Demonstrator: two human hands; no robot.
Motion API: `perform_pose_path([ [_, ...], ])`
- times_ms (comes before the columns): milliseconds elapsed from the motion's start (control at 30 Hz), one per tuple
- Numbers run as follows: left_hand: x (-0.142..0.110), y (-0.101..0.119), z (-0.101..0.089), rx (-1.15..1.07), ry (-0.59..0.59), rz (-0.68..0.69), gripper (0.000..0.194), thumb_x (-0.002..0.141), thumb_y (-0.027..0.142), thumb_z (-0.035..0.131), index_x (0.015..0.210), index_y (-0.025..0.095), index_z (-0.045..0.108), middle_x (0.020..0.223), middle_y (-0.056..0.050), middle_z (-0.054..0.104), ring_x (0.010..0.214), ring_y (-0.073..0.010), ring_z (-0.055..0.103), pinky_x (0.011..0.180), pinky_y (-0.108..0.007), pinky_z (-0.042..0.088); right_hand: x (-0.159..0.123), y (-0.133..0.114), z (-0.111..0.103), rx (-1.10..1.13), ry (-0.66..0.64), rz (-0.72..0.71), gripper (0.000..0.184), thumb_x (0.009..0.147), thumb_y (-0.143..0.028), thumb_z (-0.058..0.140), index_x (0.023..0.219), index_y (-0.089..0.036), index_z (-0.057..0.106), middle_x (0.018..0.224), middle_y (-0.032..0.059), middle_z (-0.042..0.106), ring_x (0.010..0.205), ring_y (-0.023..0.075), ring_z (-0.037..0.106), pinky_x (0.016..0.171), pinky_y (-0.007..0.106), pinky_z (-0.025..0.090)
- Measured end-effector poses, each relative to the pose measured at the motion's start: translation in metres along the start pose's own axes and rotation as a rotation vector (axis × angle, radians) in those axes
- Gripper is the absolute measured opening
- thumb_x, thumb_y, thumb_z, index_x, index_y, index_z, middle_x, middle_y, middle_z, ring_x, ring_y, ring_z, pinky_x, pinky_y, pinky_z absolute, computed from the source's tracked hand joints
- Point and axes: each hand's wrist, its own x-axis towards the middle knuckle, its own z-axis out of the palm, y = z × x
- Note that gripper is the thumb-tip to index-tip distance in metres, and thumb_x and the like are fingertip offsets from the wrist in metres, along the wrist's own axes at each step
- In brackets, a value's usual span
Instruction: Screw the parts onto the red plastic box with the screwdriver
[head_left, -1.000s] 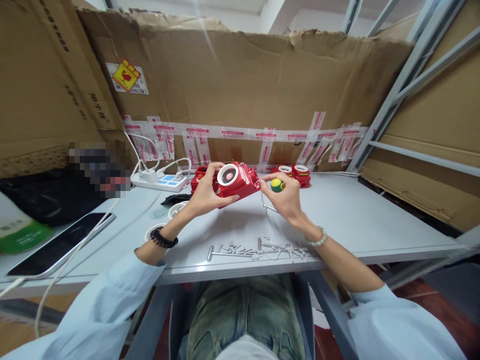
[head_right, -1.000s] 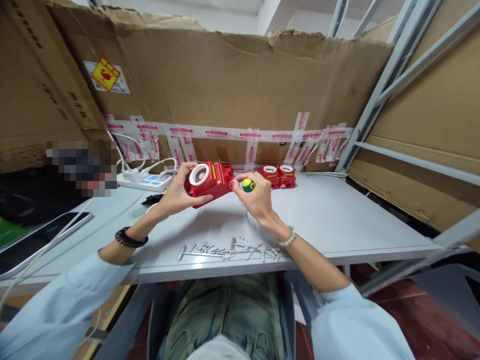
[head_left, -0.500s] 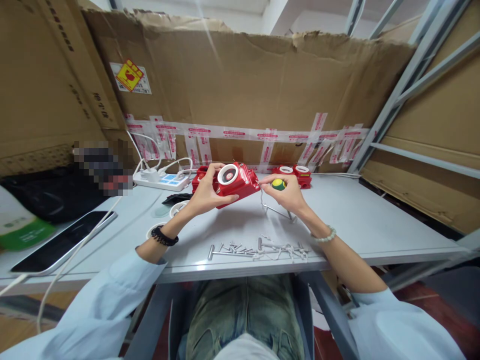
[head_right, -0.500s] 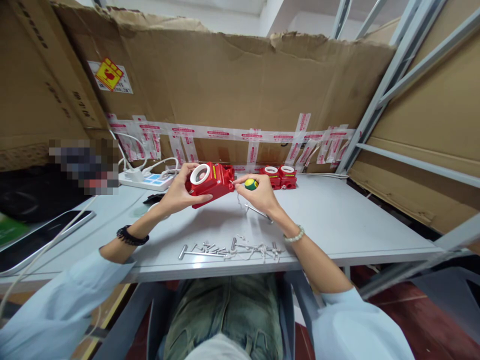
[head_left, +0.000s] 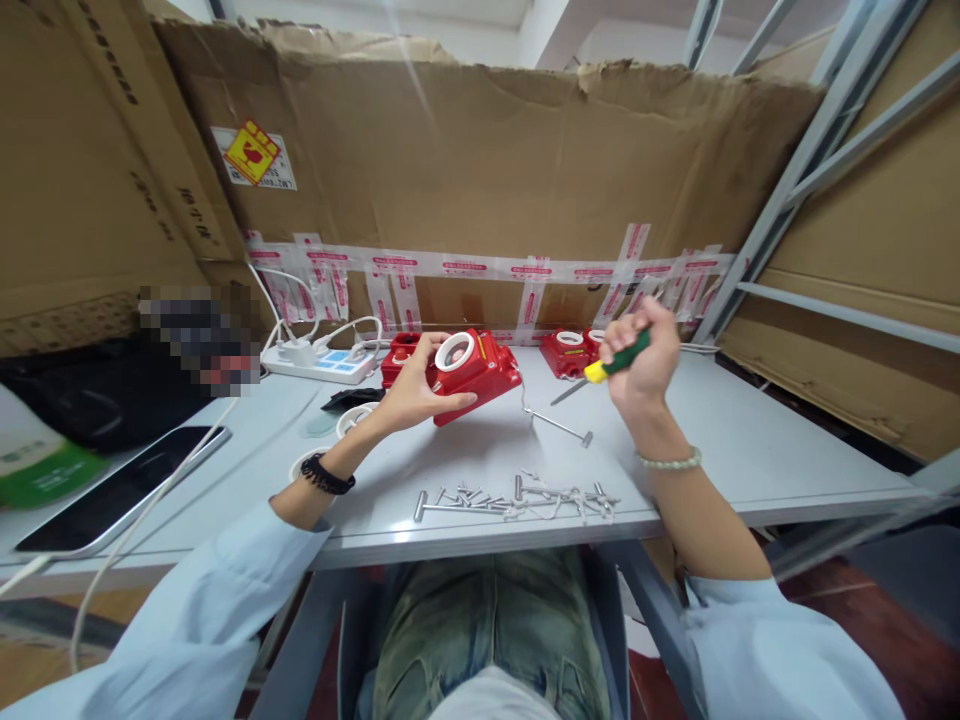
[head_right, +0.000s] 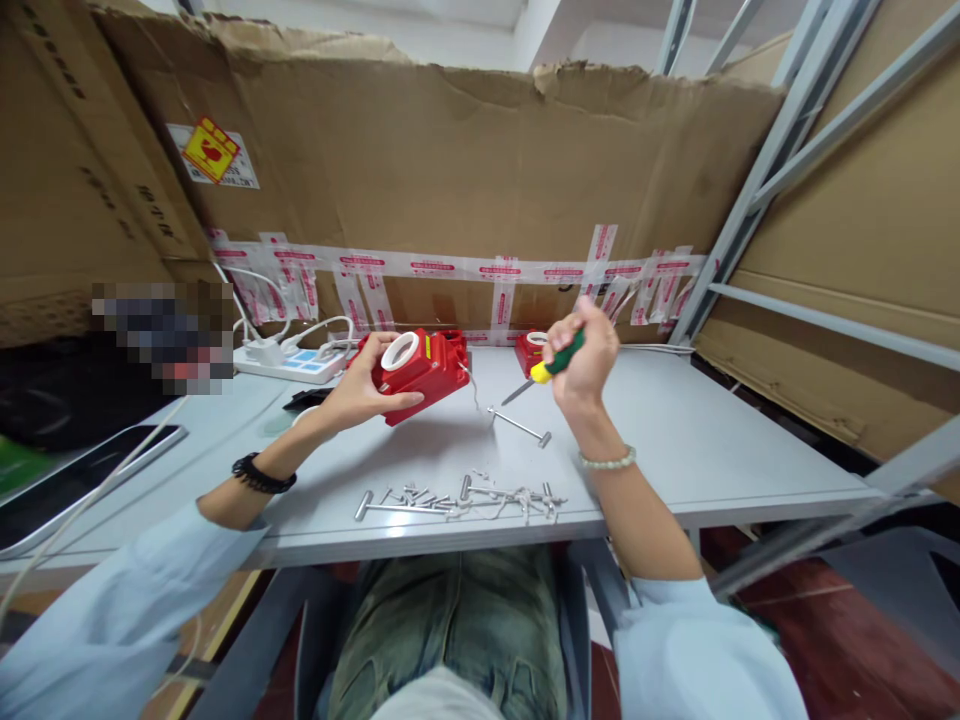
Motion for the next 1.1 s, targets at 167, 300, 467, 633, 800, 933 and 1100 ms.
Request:
perform_pose_path([
  [167,-0.003,0.0,0.01,0.003,-0.101,0.002,0.068,0.062,0.038,0.083,0.115,0.024,0.043,0.117,-0.008,0.06,0.106,-0.0278,0.062,0.092,-0.045,0.051,0.017,-0.007,-0.009,0.145,0.125,0.013,0.049,0.082,-0.049,0.059,0.058,-0.022,0.026,0.045,-0.0105,0.025,0.037,0.0045,0.03,0.035,0.015,0.031],
  [300,-0.005,0.003,0.014,-0.043,-0.148,0.003,0.067,0.062,0.04,0.082,0.114,0.024,0.042,0.117,-0.008,0.061,0.104,-0.0284,0.064,0.089,-0.045,0.052,0.015,0.005,-0.008,0.1,0.078,0.042,0.055,0.078,-0.058,0.06,0.059,-0.022,0.023,0.046,-0.0103,0.023,0.038,0.0053,0.031,0.035,0.017,0.033],
  [467,-0.005,0.004,0.014,-0.049,-0.13,0.0,0.067,0.061,0.041,0.082,0.113,0.024,0.043,0.118,-0.008,0.061,0.107,-0.029,0.064,0.09,-0.044,0.052,0.011,0.009,-0.006,0.11,0.088,0.047,0.056,0.077,-0.059,0.061,0.059,-0.022,0.023,0.046,-0.0095,0.024,0.039,0.0064,0.032,0.036,0.019,0.033],
  [633,-0.005,0.003,0.014,-0.071,-0.131,0.0,0.07,0.061,0.042,0.082,0.114,0.024,0.042,0.118,-0.008,0.06,0.109,-0.0285,0.063,0.093,-0.045,0.051,0.013,0.01,-0.009,0.176,0.086,0.045,0.053,0.077,-0.056,0.064,0.059,-0.022,0.027,0.046,-0.0095,0.027,0.04,0.006,0.033,0.036,0.018,0.033],
  [800,-0.005,0.002,0.014,-0.078,-0.136,0.003,0.069,0.061,0.041,0.082,0.114,0.024,0.042,0.118,-0.008,0.06,0.108,-0.0283,0.063,0.093,-0.044,0.051,0.011,0.011,-0.008,0.243,0.093,0.077,0.048,0.076,-0.049,0.067,0.059,-0.022,0.031,0.046,-0.0099,0.029,0.04,0.0055,0.034,0.036,0.017,0.033],
  [933,-0.005,0.003,0.014,-0.087,-0.14,-0.015,0.069,0.061,0.039,0.082,0.114,0.023,0.042,0.118,-0.008,0.06,0.108,-0.0278,0.063,0.094,-0.044,0.05,0.009,0.008,-0.004,0.224,0.152,0.105,0.046,0.081,-0.049,0.062,0.06,-0.022,0.031,0.046,-0.0097,0.029,0.04,0.006,0.034,0.036,0.017,0.033],
  [1100,-0.006,0.002,0.014,-0.07,-0.148,-0.039,0.07,0.061,0.039,0.082,0.116,0.022,0.042,0.118,-0.007,0.059,0.109,-0.0275,0.061,0.096,-0.043,0.048,0.002,0.008,0.0,0.239,0.131,0.107,0.042,0.083,-0.045,0.06,0.062,-0.022,0.031,0.047,-0.0102,0.03,0.04,0.0052,0.035,0.038,0.015,0.033],
])
